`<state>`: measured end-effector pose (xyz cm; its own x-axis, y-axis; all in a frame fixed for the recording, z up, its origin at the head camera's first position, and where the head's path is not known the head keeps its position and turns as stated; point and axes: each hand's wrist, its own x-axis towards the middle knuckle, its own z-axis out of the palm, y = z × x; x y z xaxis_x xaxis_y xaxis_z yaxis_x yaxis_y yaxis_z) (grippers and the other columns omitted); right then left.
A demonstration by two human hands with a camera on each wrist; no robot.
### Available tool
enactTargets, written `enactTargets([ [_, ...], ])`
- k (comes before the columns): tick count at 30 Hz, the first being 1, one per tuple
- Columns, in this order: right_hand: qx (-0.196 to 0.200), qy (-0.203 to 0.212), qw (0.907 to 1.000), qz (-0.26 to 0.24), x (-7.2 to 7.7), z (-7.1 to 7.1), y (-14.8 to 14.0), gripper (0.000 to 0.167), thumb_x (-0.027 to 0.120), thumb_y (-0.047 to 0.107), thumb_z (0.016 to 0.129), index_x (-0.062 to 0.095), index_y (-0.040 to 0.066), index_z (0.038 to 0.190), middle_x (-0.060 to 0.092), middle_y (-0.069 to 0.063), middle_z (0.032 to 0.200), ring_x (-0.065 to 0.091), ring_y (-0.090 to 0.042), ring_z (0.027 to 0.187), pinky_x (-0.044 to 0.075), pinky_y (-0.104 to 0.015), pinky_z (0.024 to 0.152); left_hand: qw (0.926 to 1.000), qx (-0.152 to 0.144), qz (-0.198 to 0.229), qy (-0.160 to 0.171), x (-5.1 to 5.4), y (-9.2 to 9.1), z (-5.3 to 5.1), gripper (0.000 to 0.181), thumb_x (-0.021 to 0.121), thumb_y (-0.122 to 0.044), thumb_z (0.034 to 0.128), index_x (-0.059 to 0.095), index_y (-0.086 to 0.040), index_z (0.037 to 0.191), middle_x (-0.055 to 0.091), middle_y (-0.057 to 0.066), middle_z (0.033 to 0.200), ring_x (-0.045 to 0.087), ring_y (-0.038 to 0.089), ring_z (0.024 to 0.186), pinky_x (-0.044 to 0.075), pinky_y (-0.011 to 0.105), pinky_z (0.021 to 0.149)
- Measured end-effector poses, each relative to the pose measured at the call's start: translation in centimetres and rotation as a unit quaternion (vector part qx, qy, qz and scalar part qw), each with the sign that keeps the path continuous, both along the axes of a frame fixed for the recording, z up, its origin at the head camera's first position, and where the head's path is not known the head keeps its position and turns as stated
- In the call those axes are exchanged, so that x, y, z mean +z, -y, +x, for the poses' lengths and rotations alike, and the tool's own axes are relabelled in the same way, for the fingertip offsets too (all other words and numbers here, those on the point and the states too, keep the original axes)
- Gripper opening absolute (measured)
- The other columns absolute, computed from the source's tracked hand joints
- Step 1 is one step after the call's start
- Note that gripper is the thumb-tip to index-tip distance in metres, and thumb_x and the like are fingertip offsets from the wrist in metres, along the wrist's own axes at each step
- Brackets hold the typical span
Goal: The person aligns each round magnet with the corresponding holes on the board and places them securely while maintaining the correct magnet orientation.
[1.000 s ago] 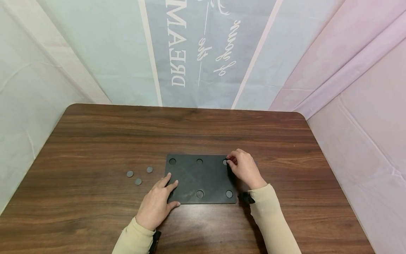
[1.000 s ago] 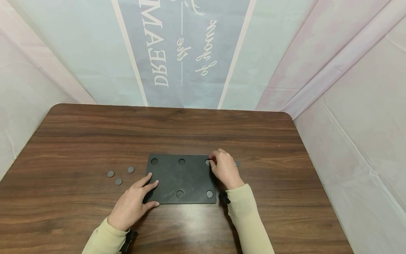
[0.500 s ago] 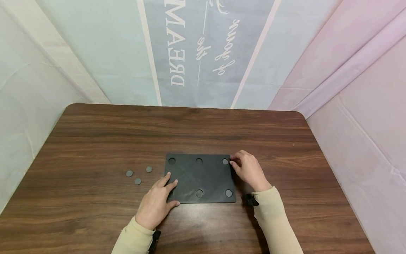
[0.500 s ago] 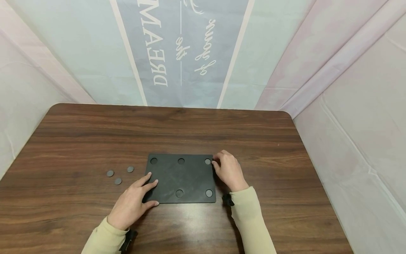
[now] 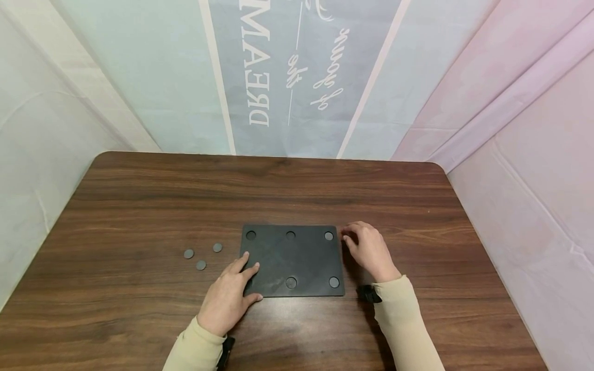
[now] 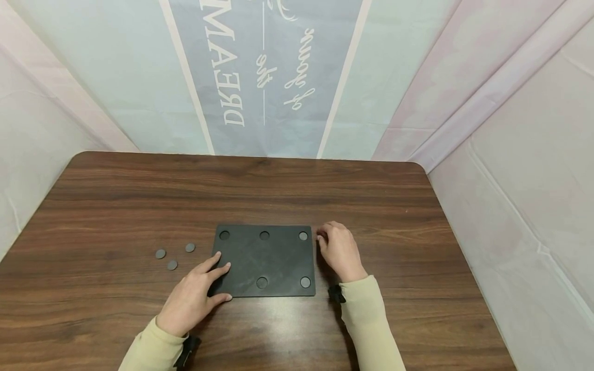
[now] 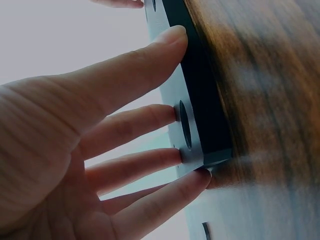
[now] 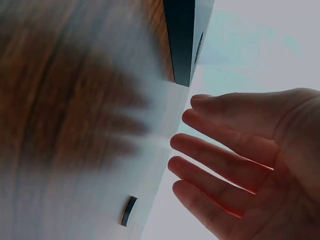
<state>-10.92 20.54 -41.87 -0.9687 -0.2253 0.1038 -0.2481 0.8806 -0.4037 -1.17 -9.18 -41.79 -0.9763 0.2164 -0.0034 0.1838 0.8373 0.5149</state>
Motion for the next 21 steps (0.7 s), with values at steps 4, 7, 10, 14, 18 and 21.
enactTargets([
  [4, -0.008, -0.001, 1.0000, 0.000, -0.1, 0.1, -0.4, 0.019, 0.067, 0.004, 0.087, 0.070, -0.002, 0.105, 0.067, -0.018, 0.105, 0.064, -0.036, 0.098, 0.052, -0.051, 0.083, 1.0000, -0.001, 0.002, -0.002, 0.0, -0.1, 0.0, 0.058, 0.085, -0.020, 0.0697, 0.066, -0.002, 0.122, 0.051, 0.024, 0.137, 0.053, 0.043, 0.120, 0.052, 0.052, 0.089],
  [7, -0.016, -0.003, 0.9999, 0.002, -0.2, 0.2, -0.7, 0.019, 0.067, 0.004, 0.086, 0.071, -0.002, 0.104, 0.068, -0.018, 0.104, 0.064, -0.037, 0.097, 0.052, -0.051, 0.083, 1.0000, -0.001, 0.001, -0.001, 0.0, -0.1, 0.0, 0.058, 0.085, -0.020, 0.0699, 0.066, -0.002, 0.122, 0.051, 0.024, 0.138, 0.053, 0.043, 0.121, 0.052, 0.052, 0.089],
  [10, -0.021, -0.004, 0.9998, 0.007, -0.2, 0.3, -1.0, 0.020, 0.067, 0.003, 0.086, 0.070, -0.002, 0.104, 0.067, -0.020, 0.105, 0.064, -0.039, 0.097, 0.052, -0.052, 0.083, 1.0000, -0.001, 0.001, -0.001, 0.0, -0.1, 0.0, 0.058, 0.085, -0.020, 0.0699, 0.066, -0.002, 0.122, 0.051, 0.024, 0.137, 0.053, 0.043, 0.121, 0.052, 0.052, 0.089],
  [14, -0.026, 0.005, 0.9996, 0.011, 0.0, 0.4, -1.2, 0.021, 0.067, 0.004, 0.086, 0.070, -0.003, 0.106, 0.066, -0.021, 0.106, 0.063, -0.039, 0.098, 0.052, -0.053, 0.083, 1.0000, -0.002, 0.001, -0.003, 0.0, -0.2, 0.1, 0.058, 0.085, -0.020, 0.0699, 0.066, -0.003, 0.122, 0.051, 0.024, 0.138, 0.053, 0.043, 0.121, 0.052, 0.052, 0.088],
  [18, -0.033, 0.014, 0.9992, 0.015, 0.0, 0.5, -1.5, 0.022, 0.067, 0.003, 0.086, 0.070, -0.005, 0.106, 0.065, -0.022, 0.109, 0.063, -0.040, 0.099, 0.052, -0.052, 0.083, 1.0000, -0.003, 0.000, -0.001, 0.0, -0.2, 0.1, 0.058, 0.085, -0.021, 0.0701, 0.066, -0.003, 0.122, 0.051, 0.024, 0.138, 0.053, 0.042, 0.121, 0.052, 0.052, 0.088],
  [21, -0.037, 0.016, 0.9991, 0.014, -0.1, 0.5, -1.7, 0.022, 0.068, 0.002, 0.085, 0.070, -0.006, 0.105, 0.063, -0.025, 0.112, 0.062, -0.041, 0.100, 0.052, -0.053, 0.083, 1.0000, -0.003, -0.001, 0.001, 0.0, -0.2, 0.0, 0.058, 0.085, -0.021, 0.0703, 0.066, -0.003, 0.123, 0.050, 0.023, 0.138, 0.053, 0.042, 0.121, 0.052, 0.051, 0.088],
])
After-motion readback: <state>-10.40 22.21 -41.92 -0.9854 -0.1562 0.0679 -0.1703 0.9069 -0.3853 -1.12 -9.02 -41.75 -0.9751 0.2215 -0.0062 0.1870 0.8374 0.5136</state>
